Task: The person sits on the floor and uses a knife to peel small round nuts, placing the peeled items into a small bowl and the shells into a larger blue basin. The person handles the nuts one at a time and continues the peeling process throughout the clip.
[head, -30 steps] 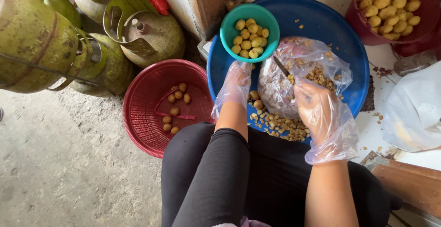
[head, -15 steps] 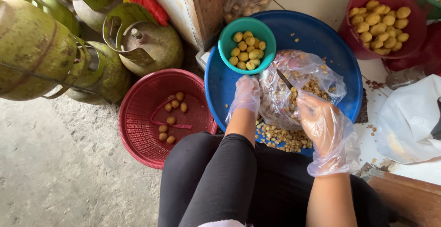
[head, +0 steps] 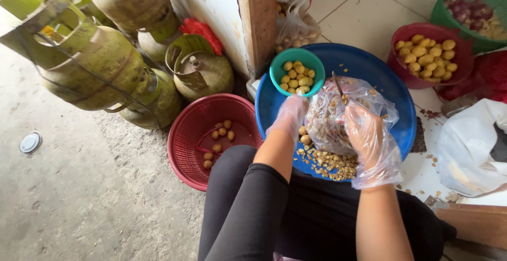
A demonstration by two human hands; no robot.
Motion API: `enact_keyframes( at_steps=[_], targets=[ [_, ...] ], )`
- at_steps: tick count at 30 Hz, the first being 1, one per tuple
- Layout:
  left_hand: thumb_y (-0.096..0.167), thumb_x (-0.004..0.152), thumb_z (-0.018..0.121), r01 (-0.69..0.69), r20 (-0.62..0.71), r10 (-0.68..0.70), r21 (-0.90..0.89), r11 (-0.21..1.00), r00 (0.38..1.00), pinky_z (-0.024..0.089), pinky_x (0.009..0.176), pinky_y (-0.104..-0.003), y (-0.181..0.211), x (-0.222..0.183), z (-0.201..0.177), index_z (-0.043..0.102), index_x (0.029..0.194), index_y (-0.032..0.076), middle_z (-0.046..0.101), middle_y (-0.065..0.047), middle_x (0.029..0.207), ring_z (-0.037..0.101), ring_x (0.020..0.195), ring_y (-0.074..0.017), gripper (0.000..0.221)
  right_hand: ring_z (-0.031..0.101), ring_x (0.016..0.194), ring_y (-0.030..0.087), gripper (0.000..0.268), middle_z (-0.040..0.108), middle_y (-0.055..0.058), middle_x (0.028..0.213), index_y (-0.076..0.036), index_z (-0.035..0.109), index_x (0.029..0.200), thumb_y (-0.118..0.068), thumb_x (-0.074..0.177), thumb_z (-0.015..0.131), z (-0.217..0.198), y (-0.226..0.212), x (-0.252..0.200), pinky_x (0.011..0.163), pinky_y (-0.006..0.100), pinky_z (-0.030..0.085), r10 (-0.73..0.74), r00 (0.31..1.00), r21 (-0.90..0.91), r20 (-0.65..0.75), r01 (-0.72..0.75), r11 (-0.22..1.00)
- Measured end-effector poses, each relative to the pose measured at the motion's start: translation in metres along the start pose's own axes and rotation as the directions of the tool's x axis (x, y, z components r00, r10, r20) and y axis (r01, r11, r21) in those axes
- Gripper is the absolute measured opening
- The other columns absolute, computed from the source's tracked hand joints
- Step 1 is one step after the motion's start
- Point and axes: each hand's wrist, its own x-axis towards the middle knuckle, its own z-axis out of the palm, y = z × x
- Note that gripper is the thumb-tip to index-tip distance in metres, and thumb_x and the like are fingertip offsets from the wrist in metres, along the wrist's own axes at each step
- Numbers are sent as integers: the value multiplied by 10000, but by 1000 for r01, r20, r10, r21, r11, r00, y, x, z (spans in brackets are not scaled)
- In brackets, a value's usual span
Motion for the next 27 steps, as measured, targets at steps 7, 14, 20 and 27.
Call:
enact_keyframes(
  at_steps=[7, 14, 20, 27],
  targets=[
    [197, 890, 571, -3, 1, 4, -574, 819, 1000, 562, 860, -441, 81, -26, 16, 747, 1041, 20, 747, -192, 1069, 720, 1049, -348, 291, 494, 616, 141, 404, 581, 37, 709, 5, 704, 962, -334, 1096, 530, -2, -30, -28, 570, 324, 392, 284, 952, 280, 118, -306, 910],
    [194, 887, 580, -30, -49, 0, -595, 803, 999, 563, 857, -434, 121, -35, 36, 749, 1035, 28, 747, -185, 1064, 720, 1043, -343, 280, 567, 736, 106, 406, 637, 3, 814, -7, 671, 1079, -357, 1103, 467, -9, -66, -46, 689, 297, 489, 300, 944, 221, -138, -266, 938],
    [193, 884, 588, -60, -140, -15, -520, 852, 990, 563, 854, -429, 148, -12, 1, 751, 1029, 34, 747, -179, 1060, 719, 1039, -338, 270, 463, 643, 102, 416, 569, 19, 755, -4, 680, 1100, -356, 1098, 458, -23, -82, -44, 585, 299, 406, 379, 917, 371, -128, -310, 875],
    [190, 880, 598, -126, -339, -45, -465, 876, 940, 563, 851, -423, 136, 4, -52, 754, 1023, 41, 747, -172, 1056, 719, 1034, -333, 259, 443, 558, 81, 535, 498, 2, 636, 17, 726, 997, -352, 1130, 362, -23, -99, -61, 534, 267, 380, 281, 959, 550, 43, -258, 794]
  ],
)
